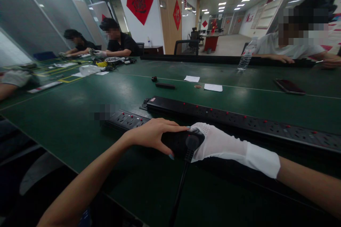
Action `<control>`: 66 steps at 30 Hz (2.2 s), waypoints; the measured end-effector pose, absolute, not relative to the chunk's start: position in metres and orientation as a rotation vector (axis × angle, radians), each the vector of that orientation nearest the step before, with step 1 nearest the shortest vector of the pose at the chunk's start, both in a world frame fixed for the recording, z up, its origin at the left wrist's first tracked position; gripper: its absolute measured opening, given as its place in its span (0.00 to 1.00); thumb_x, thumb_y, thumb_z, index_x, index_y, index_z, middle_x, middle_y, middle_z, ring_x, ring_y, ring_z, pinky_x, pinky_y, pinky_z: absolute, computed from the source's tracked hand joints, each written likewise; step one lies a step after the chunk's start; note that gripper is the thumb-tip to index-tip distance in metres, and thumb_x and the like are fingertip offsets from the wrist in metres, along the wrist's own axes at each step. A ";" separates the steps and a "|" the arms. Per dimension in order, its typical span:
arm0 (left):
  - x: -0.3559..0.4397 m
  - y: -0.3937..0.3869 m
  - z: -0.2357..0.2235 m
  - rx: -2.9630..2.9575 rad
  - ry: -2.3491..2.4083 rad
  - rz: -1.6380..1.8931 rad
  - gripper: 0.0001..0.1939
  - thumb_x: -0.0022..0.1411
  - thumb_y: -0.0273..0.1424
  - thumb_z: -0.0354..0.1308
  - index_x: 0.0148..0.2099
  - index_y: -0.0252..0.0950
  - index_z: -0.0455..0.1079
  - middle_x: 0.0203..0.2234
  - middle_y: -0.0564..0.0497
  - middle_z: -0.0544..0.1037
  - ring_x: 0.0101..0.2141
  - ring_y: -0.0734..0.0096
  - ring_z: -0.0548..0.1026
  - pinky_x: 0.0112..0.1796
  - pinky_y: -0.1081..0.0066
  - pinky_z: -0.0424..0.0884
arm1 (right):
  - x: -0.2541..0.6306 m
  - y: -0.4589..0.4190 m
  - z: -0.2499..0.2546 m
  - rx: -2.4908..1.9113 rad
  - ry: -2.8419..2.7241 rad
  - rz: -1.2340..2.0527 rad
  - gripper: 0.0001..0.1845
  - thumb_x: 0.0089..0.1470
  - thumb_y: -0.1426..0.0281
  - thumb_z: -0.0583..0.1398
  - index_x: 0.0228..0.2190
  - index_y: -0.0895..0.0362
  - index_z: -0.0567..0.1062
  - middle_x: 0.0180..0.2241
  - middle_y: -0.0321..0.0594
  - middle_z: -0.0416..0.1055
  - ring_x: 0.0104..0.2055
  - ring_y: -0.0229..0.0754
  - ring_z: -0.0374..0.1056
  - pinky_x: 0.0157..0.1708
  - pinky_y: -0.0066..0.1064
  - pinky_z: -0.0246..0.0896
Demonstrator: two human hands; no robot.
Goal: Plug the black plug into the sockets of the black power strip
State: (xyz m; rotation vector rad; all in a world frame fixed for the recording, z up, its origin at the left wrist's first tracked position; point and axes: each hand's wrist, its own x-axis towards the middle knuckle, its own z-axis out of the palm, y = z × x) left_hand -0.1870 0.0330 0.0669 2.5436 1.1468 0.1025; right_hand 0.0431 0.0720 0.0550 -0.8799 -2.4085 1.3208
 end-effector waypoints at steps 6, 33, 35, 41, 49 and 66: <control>-0.187 0.033 0.067 2.541 1.143 0.110 0.41 0.49 0.48 0.59 0.62 0.48 0.48 0.56 0.50 0.61 0.52 0.59 0.63 0.49 0.63 0.59 | 0.043 0.073 0.052 -0.835 -2.326 1.470 0.27 0.30 0.65 0.69 0.35 0.57 0.69 0.34 0.36 0.71 0.37 0.43 0.68 0.39 0.39 0.64; -0.186 0.032 0.068 2.547 1.185 0.113 0.39 0.50 0.49 0.59 0.61 0.49 0.49 0.54 0.51 0.64 0.50 0.60 0.66 0.48 0.64 0.58 | 0.043 0.075 0.052 -0.917 -2.466 1.257 0.30 0.29 0.60 0.68 0.37 0.55 0.68 0.37 0.37 0.69 0.39 0.45 0.66 0.42 0.42 0.60; -0.186 0.032 0.068 2.560 1.181 0.102 0.39 0.50 0.49 0.58 0.61 0.48 0.50 0.54 0.51 0.65 0.50 0.60 0.66 0.48 0.64 0.59 | 0.043 0.074 0.053 -0.945 -2.461 1.280 0.30 0.29 0.60 0.68 0.37 0.55 0.68 0.37 0.37 0.69 0.39 0.45 0.66 0.42 0.42 0.60; -0.186 0.030 0.070 2.614 1.210 0.058 0.40 0.50 0.52 0.56 0.61 0.48 0.49 0.52 0.51 0.66 0.49 0.61 0.67 0.47 0.65 0.60 | 0.044 0.077 0.050 -0.946 -2.484 1.267 0.32 0.30 0.58 0.68 0.39 0.54 0.68 0.37 0.37 0.70 0.39 0.44 0.67 0.41 0.40 0.62; -0.195 0.031 0.072 2.608 1.307 0.018 0.41 0.48 0.57 0.53 0.60 0.45 0.52 0.49 0.49 0.69 0.45 0.61 0.70 0.44 0.66 0.62 | 0.043 0.068 0.051 -1.055 -2.625 0.910 0.30 0.36 0.52 0.64 0.42 0.49 0.68 0.38 0.36 0.70 0.37 0.43 0.68 0.37 0.35 0.63; -0.200 0.038 0.068 2.565 1.191 0.136 0.40 0.46 0.57 0.54 0.57 0.42 0.58 0.48 0.49 0.71 0.45 0.60 0.70 0.44 0.67 0.61 | 0.025 0.046 0.063 -0.831 -2.732 -0.039 0.14 0.55 0.59 0.51 0.29 0.54 0.70 0.25 0.38 0.69 0.24 0.40 0.63 0.22 0.29 0.49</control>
